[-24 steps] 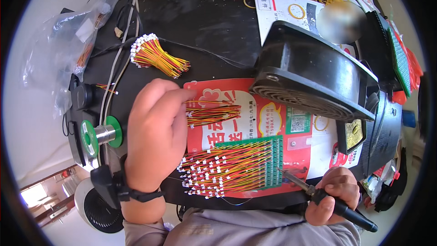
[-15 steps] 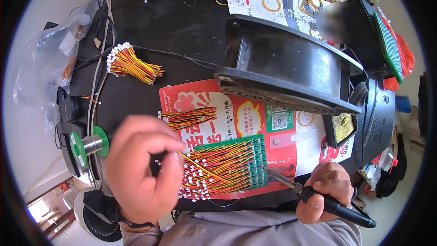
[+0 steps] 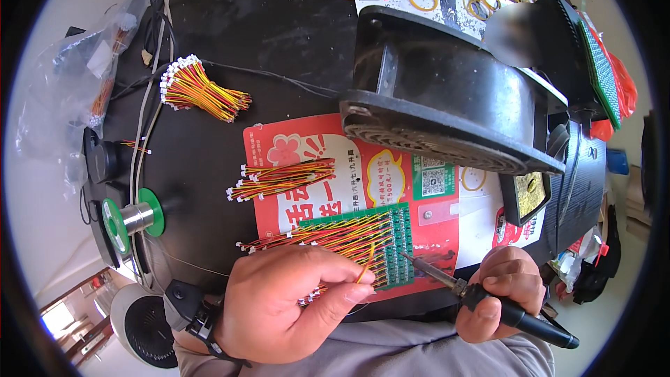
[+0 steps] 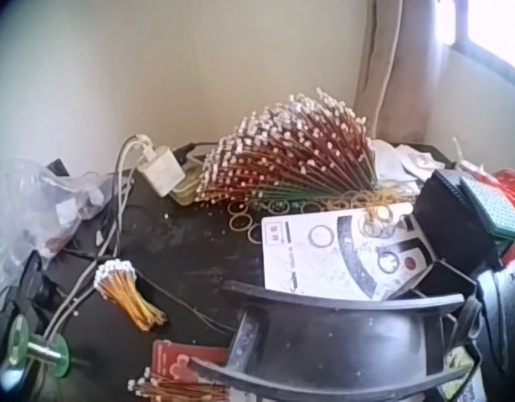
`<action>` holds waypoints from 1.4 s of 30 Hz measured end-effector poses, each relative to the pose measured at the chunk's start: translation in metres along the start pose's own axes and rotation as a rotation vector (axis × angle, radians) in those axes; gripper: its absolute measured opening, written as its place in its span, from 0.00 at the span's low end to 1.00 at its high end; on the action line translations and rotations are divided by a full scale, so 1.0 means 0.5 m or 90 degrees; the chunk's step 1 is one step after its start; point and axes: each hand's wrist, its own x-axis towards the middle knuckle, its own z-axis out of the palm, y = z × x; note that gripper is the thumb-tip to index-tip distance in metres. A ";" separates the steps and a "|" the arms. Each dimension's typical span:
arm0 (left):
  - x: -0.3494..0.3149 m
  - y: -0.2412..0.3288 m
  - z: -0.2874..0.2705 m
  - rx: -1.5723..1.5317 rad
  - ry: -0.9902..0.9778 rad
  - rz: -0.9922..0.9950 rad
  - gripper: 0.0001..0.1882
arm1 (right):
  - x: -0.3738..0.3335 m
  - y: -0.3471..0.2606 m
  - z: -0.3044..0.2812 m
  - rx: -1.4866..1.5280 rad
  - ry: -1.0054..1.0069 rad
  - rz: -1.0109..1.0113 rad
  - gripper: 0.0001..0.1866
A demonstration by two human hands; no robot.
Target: Soldering wires onto a green printed circuit board (PCB) at a workstation.
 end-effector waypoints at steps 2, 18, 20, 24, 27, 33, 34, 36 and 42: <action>0.004 -0.014 0.002 0.039 -0.005 0.066 0.05 | -0.002 0.003 -0.001 -0.010 -0.002 0.001 0.16; 0.016 -0.064 0.062 0.373 0.098 0.369 0.14 | 0.003 0.000 0.004 -0.028 0.017 0.012 0.16; 0.020 -0.068 0.074 0.407 0.111 0.382 0.14 | 0.001 -0.004 0.001 -0.037 0.013 0.020 0.16; 0.021 -0.074 0.080 0.488 0.137 0.412 0.13 | 0.003 -0.006 0.004 -0.055 0.012 0.039 0.17; 0.017 -0.074 0.077 0.482 0.129 0.414 0.13 | 0.004 -0.010 0.004 -0.053 0.010 0.045 0.18; 0.011 -0.075 0.079 0.500 0.133 0.374 0.14 | 0.005 -0.012 0.000 -0.085 -0.073 0.054 0.19; 0.012 -0.076 0.078 0.498 0.134 0.371 0.14 | 0.005 -0.010 0.002 -0.085 -0.075 0.056 0.19; 0.013 -0.077 0.078 0.504 0.128 0.365 0.13 | 0.006 -0.009 0.004 -0.088 -0.079 0.048 0.19; 0.013 -0.071 0.080 0.524 0.122 0.366 0.14 | 0.008 -0.011 0.005 -0.087 -0.087 0.050 0.19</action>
